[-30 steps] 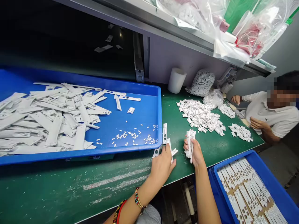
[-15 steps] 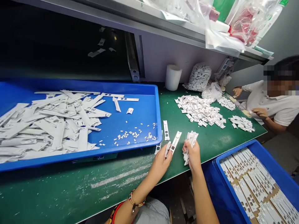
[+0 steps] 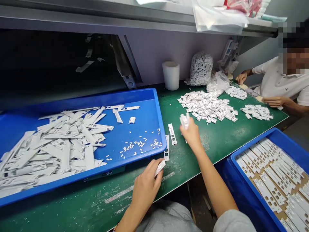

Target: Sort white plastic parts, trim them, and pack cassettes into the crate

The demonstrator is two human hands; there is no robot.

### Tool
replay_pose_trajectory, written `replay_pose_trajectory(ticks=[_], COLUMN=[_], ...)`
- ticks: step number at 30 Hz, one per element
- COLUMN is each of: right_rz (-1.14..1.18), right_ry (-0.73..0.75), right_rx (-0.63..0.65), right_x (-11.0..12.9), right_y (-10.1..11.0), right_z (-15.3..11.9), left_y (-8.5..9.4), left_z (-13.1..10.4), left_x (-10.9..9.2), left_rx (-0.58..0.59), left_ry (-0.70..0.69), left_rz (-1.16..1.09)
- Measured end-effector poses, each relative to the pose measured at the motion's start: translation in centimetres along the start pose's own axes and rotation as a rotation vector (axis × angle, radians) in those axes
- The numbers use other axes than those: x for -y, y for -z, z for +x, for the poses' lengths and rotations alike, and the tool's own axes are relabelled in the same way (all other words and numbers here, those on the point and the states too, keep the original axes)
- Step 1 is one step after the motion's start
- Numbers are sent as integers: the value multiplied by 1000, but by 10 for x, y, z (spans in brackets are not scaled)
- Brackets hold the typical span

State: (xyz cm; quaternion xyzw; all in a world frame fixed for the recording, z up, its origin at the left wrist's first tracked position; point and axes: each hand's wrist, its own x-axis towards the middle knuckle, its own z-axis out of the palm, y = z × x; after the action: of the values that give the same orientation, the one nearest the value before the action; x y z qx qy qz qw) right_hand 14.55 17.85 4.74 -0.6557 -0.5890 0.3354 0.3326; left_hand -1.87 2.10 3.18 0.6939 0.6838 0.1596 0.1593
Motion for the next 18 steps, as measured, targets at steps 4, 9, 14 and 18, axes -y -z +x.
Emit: replay_pose_trajectory(ticks=[4,9,14,18], right_rz=[-286,-462,-547,-563], right_ry=[-3,-17,-34,-42], right_rx=[108,193,226,230], right_x=[18,22,12,6], right_y=[-33,-32,-14,-13], right_z=[26,26,-9,-37], left_y=[3,1,-2,-6], left_z=[0,7,14,20], left_x=[12,17,0,-21], left_rx=[-38,-54,7,106], left_ry=[11,-48,-31,-11], left_rz=[50,79,277,374])
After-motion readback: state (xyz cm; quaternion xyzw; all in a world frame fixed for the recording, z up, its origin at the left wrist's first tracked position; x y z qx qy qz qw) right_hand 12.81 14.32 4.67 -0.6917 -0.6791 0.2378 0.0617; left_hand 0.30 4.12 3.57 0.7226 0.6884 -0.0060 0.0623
